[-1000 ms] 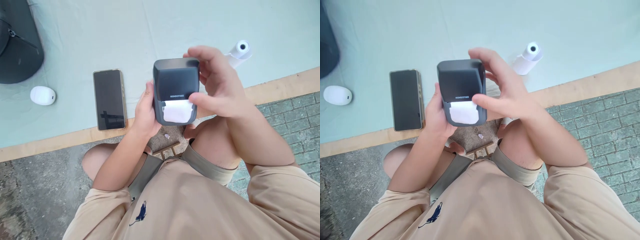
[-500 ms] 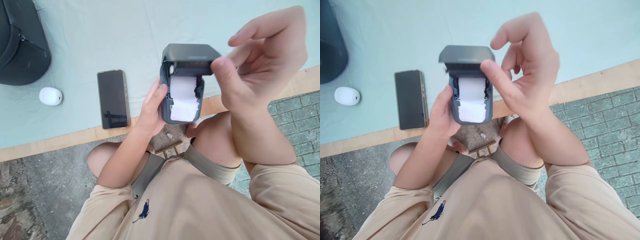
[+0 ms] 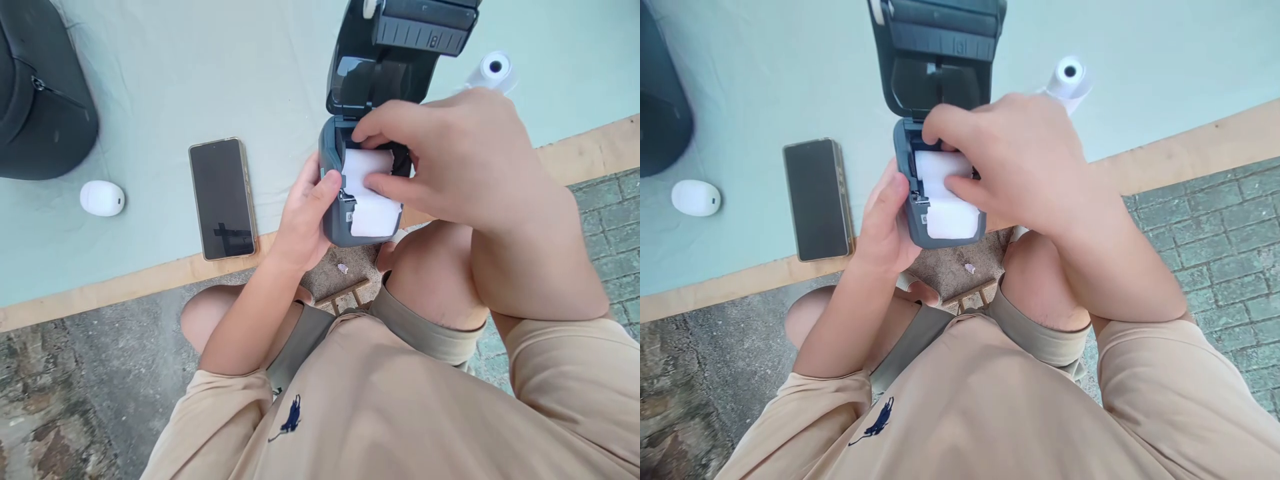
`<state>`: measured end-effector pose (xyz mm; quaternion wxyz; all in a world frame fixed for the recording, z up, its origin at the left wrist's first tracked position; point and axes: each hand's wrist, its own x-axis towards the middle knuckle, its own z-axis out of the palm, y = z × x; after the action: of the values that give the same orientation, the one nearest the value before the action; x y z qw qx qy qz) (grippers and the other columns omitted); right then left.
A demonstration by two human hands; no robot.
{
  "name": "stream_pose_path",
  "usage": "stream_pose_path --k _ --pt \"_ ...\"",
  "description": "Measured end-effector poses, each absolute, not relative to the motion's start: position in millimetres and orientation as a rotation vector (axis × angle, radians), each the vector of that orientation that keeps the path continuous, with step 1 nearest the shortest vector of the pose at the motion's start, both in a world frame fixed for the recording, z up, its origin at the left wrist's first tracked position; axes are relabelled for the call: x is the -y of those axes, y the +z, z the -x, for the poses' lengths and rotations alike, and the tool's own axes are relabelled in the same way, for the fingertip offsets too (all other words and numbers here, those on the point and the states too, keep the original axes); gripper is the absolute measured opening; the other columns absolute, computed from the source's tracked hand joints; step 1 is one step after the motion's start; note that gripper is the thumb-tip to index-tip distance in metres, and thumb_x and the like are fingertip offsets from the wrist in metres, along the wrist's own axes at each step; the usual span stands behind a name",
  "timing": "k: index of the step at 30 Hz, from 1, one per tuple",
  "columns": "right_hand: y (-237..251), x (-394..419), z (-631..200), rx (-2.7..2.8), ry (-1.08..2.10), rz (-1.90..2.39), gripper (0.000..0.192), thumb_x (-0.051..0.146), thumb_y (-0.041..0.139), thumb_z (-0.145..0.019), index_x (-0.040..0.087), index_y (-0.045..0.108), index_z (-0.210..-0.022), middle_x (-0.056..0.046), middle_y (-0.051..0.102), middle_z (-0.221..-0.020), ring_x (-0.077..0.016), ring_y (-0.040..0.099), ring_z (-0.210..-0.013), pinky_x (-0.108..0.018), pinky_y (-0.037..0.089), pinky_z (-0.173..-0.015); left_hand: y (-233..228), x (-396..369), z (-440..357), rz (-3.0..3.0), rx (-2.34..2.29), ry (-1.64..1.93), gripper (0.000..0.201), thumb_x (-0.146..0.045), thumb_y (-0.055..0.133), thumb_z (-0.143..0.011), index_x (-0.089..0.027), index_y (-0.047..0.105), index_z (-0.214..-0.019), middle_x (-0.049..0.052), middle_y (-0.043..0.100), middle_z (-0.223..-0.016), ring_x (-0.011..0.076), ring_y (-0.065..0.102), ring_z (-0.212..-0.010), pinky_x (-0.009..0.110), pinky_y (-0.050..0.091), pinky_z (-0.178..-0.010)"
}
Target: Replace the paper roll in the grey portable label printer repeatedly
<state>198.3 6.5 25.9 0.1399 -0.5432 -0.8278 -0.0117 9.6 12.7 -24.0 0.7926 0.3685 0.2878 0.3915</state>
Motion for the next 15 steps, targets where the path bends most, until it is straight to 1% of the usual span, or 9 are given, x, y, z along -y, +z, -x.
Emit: stream_pose_path --k 3,5,8,10,11,13,15 --pt "24 -9 -198 2.437 -0.090 1.602 0.031 0.039 0.068 -0.079 0.028 0.062 -0.108 0.000 0.064 -0.070 -0.0118 0.043 -0.052 -0.031 0.023 -0.047 -24 -13 -10 -0.803 -0.634 0.840 0.033 -0.049 0.062 -0.091 -0.024 0.060 -0.112 0.003 0.069 -0.117 0.0234 0.059 -0.131 0.028 0.056 -0.099" --pt "26 -9 -197 2.397 -0.017 1.651 0.031 0.035 0.068 -0.077 0.029 0.063 -0.107 0.001 0.065 -0.073 -0.0118 0.044 -0.054 -0.031 0.025 -0.049 -24 -12 -10 -0.806 -0.638 0.853 0.033 -0.049 0.062 -0.091 -0.023 0.060 -0.112 0.003 0.069 -0.114 0.0231 0.059 -0.131 0.028 0.056 -0.100" --pt "31 -5 -195 2.259 0.241 1.591 0.031 0.030 0.070 -0.074 0.030 0.063 -0.104 0.005 0.069 -0.086 -0.0098 0.050 -0.060 -0.029 0.032 -0.054 -25 -13 -10 -0.792 -0.648 0.861 0.032 -0.050 0.062 -0.091 -0.024 0.061 -0.110 0.002 0.070 -0.111 0.0234 0.062 -0.128 0.029 0.057 -0.098" --pt "36 0 -195 2.085 0.454 1.494 0.027 0.034 0.070 -0.076 0.031 0.063 -0.102 0.009 0.069 -0.094 -0.0053 0.046 -0.057 -0.027 0.030 -0.052 -27 -13 -9 -0.778 -0.645 0.865 0.031 -0.050 0.061 -0.091 -0.025 0.063 -0.110 0.002 0.071 -0.112 0.0238 0.061 -0.130 0.029 0.057 -0.098" --pt "38 2 -194 1.946 0.549 1.444 0.026 0.036 0.071 -0.077 0.030 0.064 -0.101 0.008 0.068 -0.096 -0.0039 0.044 -0.056 -0.026 0.029 -0.050 -28 -14 -8 -0.770 -0.640 0.871 0.031 -0.049 0.060 -0.091 -0.024 0.064 -0.109 0.002 0.071 -0.113 0.0239 0.060 -0.131 0.030 0.057 -0.100" --pt "40 3 -196 1.558 0.721 1.314 0.029 0.041 0.073 -0.075 0.028 0.064 -0.098 0.006 0.066 -0.096 -0.0042 0.046 -0.056 -0.025 0.027 -0.046 -31 -16 -7 -0.747 -0.628 0.883 0.031 -0.050 0.058 -0.093 -0.024 0.066 -0.107 0.002 0.072 -0.116 0.0243 0.058 -0.134 0.031 0.056 -0.104" --pt "39 0 -199 1.211 0.890 1.211 0.040 0.055 0.074 -0.068 0.025 0.060 -0.089 0.003 0.062 -0.087 -0.0065 0.048 -0.055 -0.025 0.028 -0.042 -33 -18 -6 -0.716 -0.610 0.876 0.031 -0.049 0.054 -0.094 -0.023 0.067 -0.107 0.004 0.072 -0.118 0.0259 0.059 -0.133 0.035 0.056 -0.105"
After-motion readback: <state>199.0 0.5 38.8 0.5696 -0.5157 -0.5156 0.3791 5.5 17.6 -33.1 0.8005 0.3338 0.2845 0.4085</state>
